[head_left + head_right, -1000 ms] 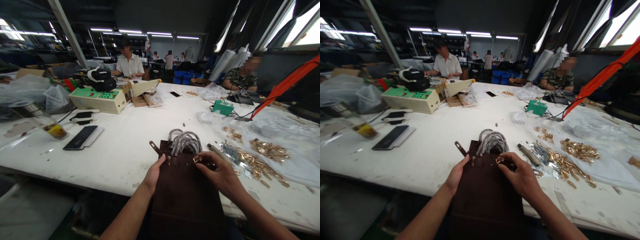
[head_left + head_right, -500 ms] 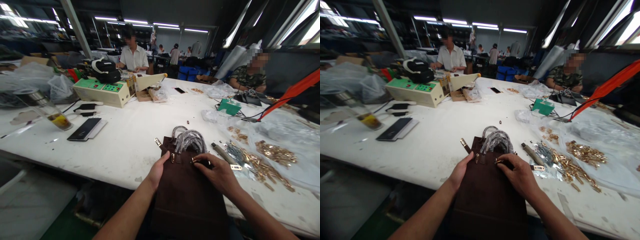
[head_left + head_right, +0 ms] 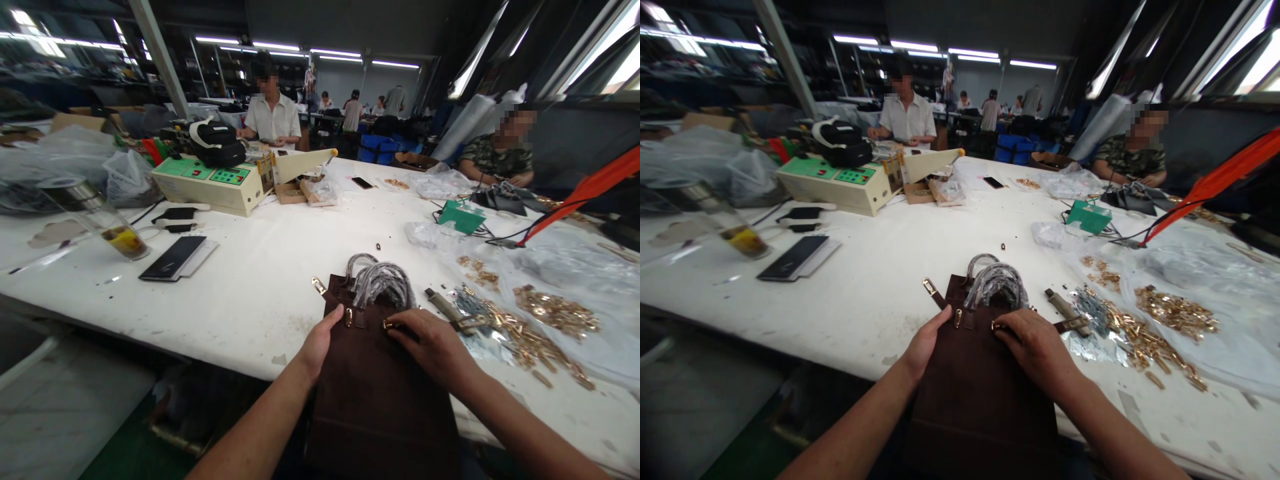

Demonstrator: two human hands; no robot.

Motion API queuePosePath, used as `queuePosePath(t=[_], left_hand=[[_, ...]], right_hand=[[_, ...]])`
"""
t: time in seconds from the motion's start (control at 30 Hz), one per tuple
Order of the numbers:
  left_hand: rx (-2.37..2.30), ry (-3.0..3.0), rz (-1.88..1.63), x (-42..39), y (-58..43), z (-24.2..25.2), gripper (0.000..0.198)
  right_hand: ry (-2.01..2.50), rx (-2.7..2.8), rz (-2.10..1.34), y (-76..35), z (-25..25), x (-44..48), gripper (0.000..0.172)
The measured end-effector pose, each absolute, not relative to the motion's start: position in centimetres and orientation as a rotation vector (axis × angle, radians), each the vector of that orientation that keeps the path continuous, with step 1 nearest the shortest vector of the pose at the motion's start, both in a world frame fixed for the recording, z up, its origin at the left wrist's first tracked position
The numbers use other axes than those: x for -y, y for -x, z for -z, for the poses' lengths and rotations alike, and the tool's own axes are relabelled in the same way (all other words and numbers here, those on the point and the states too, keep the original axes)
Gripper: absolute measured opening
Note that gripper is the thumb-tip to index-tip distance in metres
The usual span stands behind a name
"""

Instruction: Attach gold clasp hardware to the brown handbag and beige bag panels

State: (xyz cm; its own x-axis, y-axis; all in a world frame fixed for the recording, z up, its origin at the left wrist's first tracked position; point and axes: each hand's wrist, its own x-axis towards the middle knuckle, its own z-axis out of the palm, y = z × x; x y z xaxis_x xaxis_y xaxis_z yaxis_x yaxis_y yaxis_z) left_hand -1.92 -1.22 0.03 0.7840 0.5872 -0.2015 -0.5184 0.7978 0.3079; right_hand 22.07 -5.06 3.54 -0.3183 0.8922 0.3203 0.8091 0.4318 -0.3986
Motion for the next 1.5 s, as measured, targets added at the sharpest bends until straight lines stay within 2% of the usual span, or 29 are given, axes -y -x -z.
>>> queuePosePath(t=[0.47, 0.93, 1.3, 1.5], left_hand=[[-0.264, -0.241, -0.627, 1.2, 1.8, 0.6, 0.061], [-0.31, -0.239, -0.642, 1.1, 1.7, 0.4, 0.057], [-0.333, -0.252, -0.635, 1.2, 1.4, 0.2, 0.058], [-0.369, -0.258, -0.656, 1.6, 1.1, -0.3, 0.056]], right_hand=[[1.367, 2.275, -0.161, -23.0, -3.7, 4.8, 0.015], [1.389, 2.385, 0.2, -21.2, -3.5, 4.6, 0.018], [1.195, 2.527, 0.101, -22.9, -3.0, 4.2, 0.021], [1.317, 2.419, 0.172, -21.5, -2.9, 4.8, 0.019]])
